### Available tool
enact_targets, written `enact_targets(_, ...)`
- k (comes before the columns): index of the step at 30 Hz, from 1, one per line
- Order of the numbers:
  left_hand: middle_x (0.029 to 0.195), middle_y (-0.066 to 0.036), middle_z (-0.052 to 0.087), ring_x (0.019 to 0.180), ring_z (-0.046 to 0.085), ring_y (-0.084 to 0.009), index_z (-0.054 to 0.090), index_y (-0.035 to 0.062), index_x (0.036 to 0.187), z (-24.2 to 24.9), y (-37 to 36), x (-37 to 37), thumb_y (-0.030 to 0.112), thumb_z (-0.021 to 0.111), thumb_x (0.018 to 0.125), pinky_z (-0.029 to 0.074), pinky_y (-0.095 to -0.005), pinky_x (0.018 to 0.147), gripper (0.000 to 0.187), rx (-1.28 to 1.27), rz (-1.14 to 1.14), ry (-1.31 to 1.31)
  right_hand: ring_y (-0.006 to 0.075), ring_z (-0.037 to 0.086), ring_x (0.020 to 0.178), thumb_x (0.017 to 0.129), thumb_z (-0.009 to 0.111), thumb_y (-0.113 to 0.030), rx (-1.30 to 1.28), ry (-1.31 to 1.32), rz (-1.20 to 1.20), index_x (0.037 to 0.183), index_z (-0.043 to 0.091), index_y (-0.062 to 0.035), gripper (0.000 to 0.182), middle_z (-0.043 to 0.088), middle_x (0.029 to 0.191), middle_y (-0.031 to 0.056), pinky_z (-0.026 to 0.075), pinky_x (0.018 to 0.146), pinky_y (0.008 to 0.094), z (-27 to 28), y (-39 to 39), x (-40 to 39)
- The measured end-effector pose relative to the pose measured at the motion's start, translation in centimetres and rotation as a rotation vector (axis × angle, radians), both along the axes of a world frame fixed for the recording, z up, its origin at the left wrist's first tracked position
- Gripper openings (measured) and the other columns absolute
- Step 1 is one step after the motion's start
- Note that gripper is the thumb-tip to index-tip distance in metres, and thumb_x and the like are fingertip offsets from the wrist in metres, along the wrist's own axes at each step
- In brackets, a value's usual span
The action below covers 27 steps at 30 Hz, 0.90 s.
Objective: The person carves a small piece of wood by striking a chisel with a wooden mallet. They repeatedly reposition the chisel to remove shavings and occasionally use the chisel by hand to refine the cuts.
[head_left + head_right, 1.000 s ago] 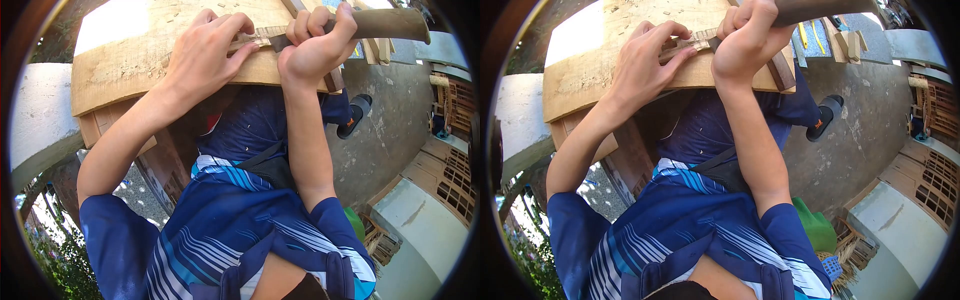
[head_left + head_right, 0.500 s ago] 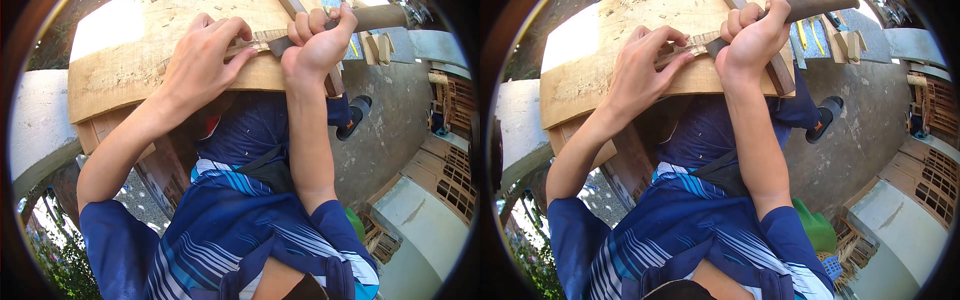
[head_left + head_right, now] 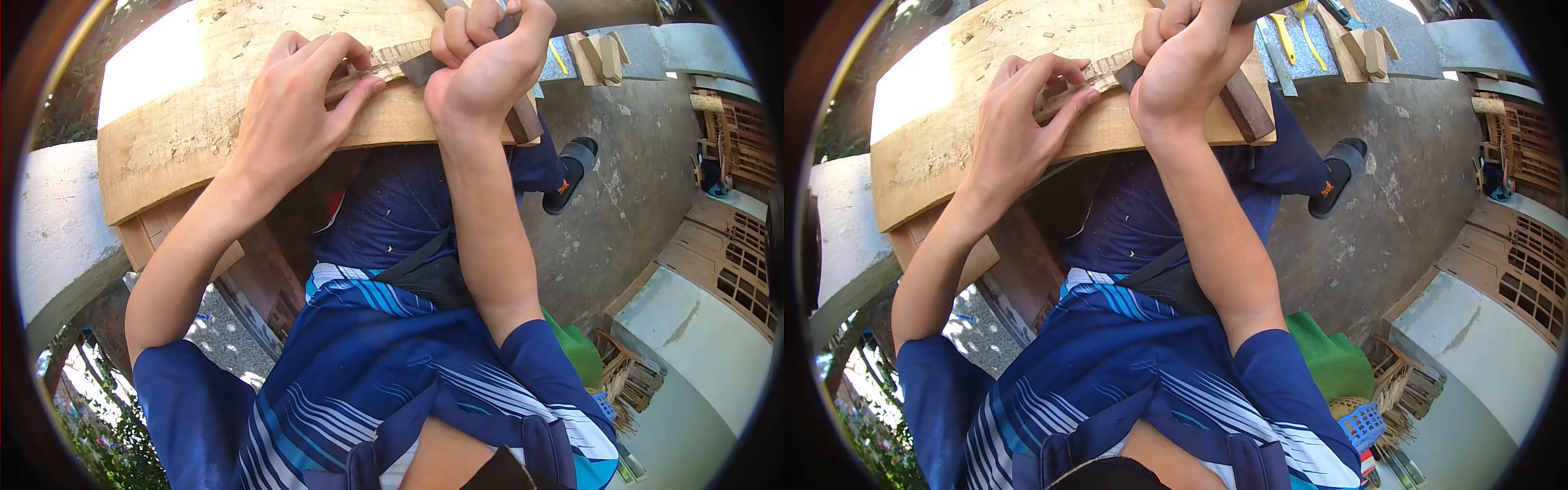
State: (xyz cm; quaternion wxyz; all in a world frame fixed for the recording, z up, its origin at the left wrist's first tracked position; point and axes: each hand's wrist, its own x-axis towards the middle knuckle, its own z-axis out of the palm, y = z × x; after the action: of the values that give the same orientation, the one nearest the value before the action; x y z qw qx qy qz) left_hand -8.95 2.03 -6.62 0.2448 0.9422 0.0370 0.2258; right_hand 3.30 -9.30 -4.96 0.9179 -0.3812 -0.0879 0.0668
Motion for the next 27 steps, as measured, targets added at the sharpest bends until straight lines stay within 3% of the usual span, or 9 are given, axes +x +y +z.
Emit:
enact_targets(4, 0.093, -0.007, 0.072, 0.091, 0.064, -0.0257, 0.070, 0.0054, 0.101, -0.1, 0.1, 0.0, 0.021, 0.081, 0.087, 0.053, -0.0388, 0.082, 0.024, 0.013, -0.006, -0.010, 0.0053, 0.019, 0.041, 0.108, 0.049, -0.033, -0.050, -0.148, -0.017, 0.077, 0.032, -0.0168, 0.039, 0.024, 0.053, -0.0068, 0.015, 0.038, 0.0273, 0.4, 0.1, -0.8)
enact_targets(11, 0.094, -0.006, 0.072, 0.091, 0.063, -0.0264, 0.069, 0.0051, 0.103, -0.1, 0.0, 0.0, 0.020, 0.081, 0.088, 0.052, -0.0394, 0.081, 0.024, -0.036, -0.020, -0.009, 0.0047, 0.020, 0.039, 0.109, 0.051, -0.037, -0.087, -0.088, -0.037, 0.075, 0.032, -0.0161, 0.044, 0.024, 0.054, -0.0071, 0.016, 0.037, 0.0269, -0.2, 0.3, -0.6)
enact_targets(14, 0.095, -0.007, 0.072, 0.091, 0.062, -0.0277, 0.068, 0.0053, 0.105, -0.2, 0.4, 0.1, 0.019, 0.080, 0.088, 0.051, -0.0399, 0.083, 0.025, -0.010, -0.042, -0.036, 0.0045, 0.021, 0.040, 0.109, 0.050, -0.034, -0.194, -0.062, -0.074, 0.075, 0.038, -0.0136, 0.042, 0.028, 0.054, -0.0073, 0.016, 0.037, 0.0270, 1.1, 0.9, -1.4)
enact_targets(17, 0.091, -0.012, 0.070, 0.087, 0.057, -0.0344, 0.064, 0.0057, 0.099, -0.8, 0.5, 0.2, 0.017, 0.076, 0.087, 0.048, -0.0425, 0.082, 0.020, -0.031, -0.084, -0.096, 0.0046, 0.023, 0.040, 0.110, 0.048, -0.030, -0.311, -0.503, -0.125, 0.076, 0.041, -0.0126, 0.039, 0.032, 0.054, -0.0069, 0.017, 0.037, 0.0277, -1.4, 1.7, -1.8)
enact_targets(19, 0.093, -0.013, 0.070, 0.088, 0.057, -0.0349, 0.065, 0.0059, 0.102, -0.2, 0.6, 0.2, 0.015, 0.075, 0.087, 0.048, -0.0427, 0.082, 0.019, -0.028, -0.096, -0.060, 0.0131, 0.048, 0.050, 0.101, 0.064, -0.028, -0.477, -0.720, -0.193, 0.092, 0.048, -0.0065, 0.028, 0.049, 0.061, 0.0012, 0.036, 0.044, 0.0304, -1.7, 1.5, -2.6)
enact_targets(21, 0.097, -0.016, 0.069, 0.092, 0.058, -0.0395, 0.066, 0.0047, 0.106, -0.1, 0.9, -0.1, 0.012, 0.073, 0.086, 0.049, -0.0443, 0.086, 0.023, -0.039, -0.151, -0.046, 0.0259, 0.071, 0.059, 0.092, 0.075, -0.026, -0.622, -0.941, -0.254, 0.103, 0.053, -0.0019, 0.035, 0.062, 0.065, 0.0113, 0.053, 0.050, 0.0363, -1.7, 1.5, -3.5)
enact_targets(22, 0.102, -0.020, 0.068, 0.102, 0.060, -0.0422, 0.064, 0.0025, 0.114, -1.1, 1.2, -0.7, 0.011, 0.073, 0.084, 0.048, -0.0466, 0.090, 0.032, -0.074, -0.171, -0.048, 0.0302, 0.068, 0.055, 0.089, 0.075, -0.028, -0.655, -1.123, -0.277, 0.102, 0.053, -0.0036, 0.036, 0.063, 0.065, 0.0102, 0.052, 0.048, 0.0381, -2.8, 2.1, -3.5)
enact_targets(23, 0.104, -0.022, 0.066, 0.106, 0.062, -0.0428, 0.060, 0.0006, 0.118, -2.5, 1.8, -1.2, 0.011, 0.074, 0.083, 0.048, -0.0482, 0.090, 0.039, -0.109, -0.140, -0.034, 0.0287, 0.066, 0.054, 0.088, 0.073, -0.034, -0.774, -1.229, -0.240, 0.098, 0.052, -0.0051, 0.037, 0.063, 0.065, 0.0086, 0.050, 0.047, 0.0377, -2.5, 2.0, -4.0)
enact_targets(27, 0.103, -0.021, 0.064, 0.103, 0.063, -0.0411, 0.059, 0.0010, 0.118, -1.9, 1.2, -1.0, 0.012, 0.074, 0.084, 0.049, -0.0474, 0.088, 0.039, -0.141, -0.109, -0.006, 0.0280, 0.067, 0.055, 0.087, 0.076, -0.034, -0.793, -1.257, -0.139, 0.106, 0.057, -0.0079, 0.038, 0.064, 0.065, 0.0090, 0.050, 0.049, 0.0377, -2.6, 1.8, -3.7)
